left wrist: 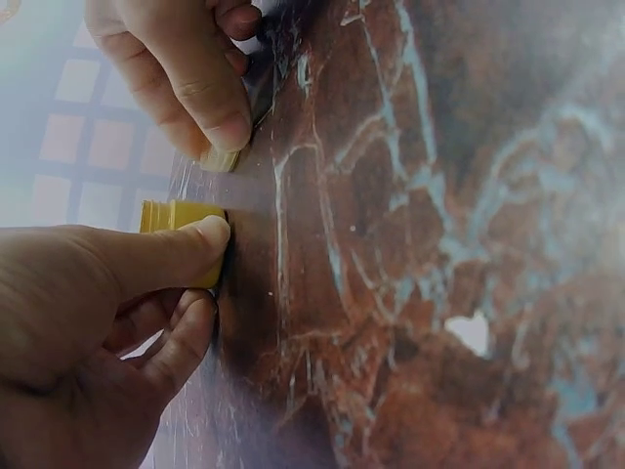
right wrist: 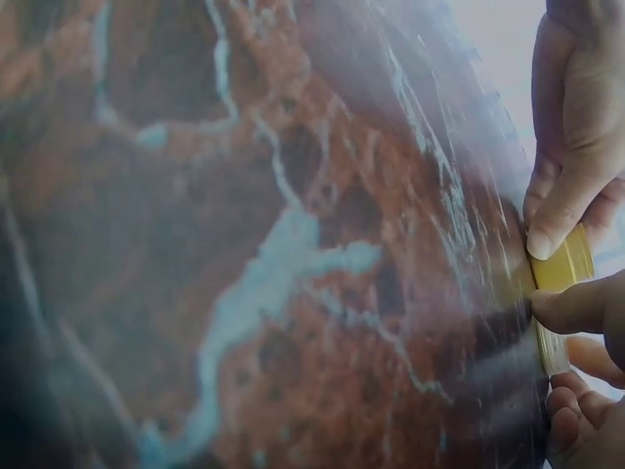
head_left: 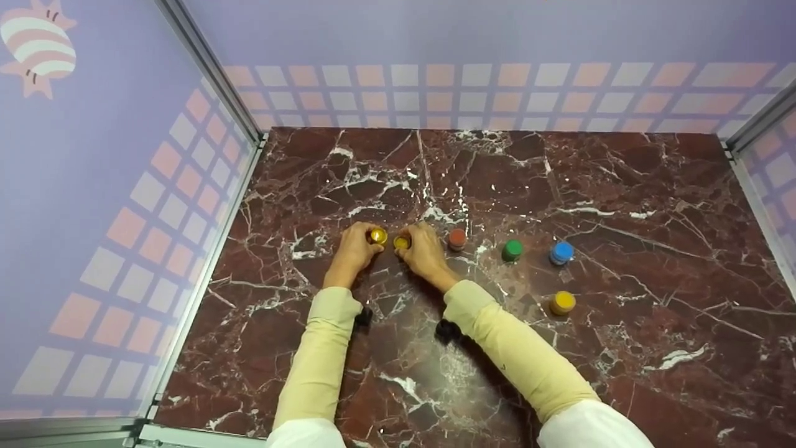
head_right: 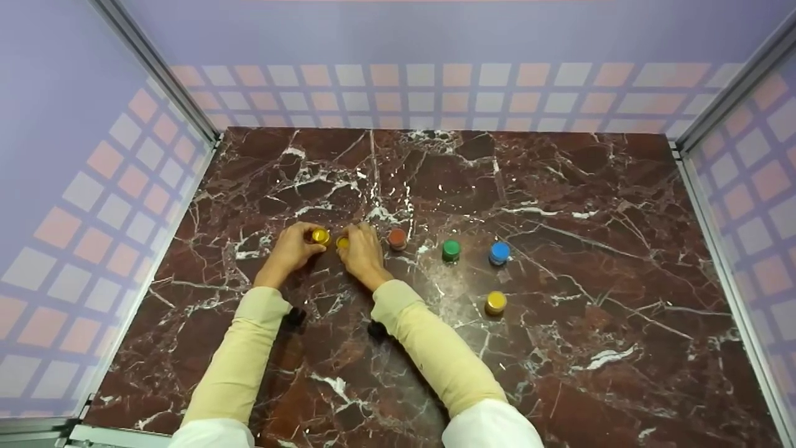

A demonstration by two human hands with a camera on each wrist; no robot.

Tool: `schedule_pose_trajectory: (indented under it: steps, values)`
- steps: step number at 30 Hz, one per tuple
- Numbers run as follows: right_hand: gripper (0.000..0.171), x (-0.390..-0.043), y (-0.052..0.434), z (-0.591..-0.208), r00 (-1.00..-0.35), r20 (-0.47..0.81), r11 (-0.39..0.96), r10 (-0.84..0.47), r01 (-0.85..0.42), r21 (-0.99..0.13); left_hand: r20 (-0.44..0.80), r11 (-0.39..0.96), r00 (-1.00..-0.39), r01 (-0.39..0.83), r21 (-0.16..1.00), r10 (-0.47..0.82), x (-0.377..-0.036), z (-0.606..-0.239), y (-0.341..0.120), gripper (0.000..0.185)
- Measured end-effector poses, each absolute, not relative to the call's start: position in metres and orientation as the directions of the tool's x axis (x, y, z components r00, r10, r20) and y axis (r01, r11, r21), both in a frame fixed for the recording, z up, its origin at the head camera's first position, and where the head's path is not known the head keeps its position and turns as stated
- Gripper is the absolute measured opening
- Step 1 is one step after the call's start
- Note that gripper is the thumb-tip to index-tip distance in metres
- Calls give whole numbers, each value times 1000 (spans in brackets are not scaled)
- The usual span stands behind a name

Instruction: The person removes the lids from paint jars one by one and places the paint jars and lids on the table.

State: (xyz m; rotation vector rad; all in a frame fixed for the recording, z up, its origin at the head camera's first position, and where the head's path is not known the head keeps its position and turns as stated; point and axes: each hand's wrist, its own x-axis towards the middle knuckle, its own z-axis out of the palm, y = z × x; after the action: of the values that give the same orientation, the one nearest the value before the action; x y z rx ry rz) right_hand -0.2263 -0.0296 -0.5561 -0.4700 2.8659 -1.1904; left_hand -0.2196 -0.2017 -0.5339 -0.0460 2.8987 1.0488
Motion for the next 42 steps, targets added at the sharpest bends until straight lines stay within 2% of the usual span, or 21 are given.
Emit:
schedule_pose_trajectory:
  steps: [9, 15, 22, 34, 42]
  values:
    - [41, -227, -24, -555, -952, 143, 652, -271, -290, -700, -56, 797, -998, -15, 604, 24, -222, -529, -195, 36]
    - [46, -227, -18, -557, -951, 165, 619, -262, -297, -727, -64, 796, -998, -33, 605, 6, -223, -528, -188, 36]
    - [52, -223, -7, -554, -944, 139, 593, -299, -298, -748, -64, 794, -998, -42, 607, -4, -223, -532, -184, 37]
    - [44, -192, 30, -525, -877, 139, 460, -460, -369, -807, -104, 769, -994, -90, 633, -31, -212, -536, -191, 57]
    - [39, -170, 78, -508, -831, 183, 437, -526, -449, -780, -94, 747, -989, -147, 648, -113, -189, -533, -193, 72]
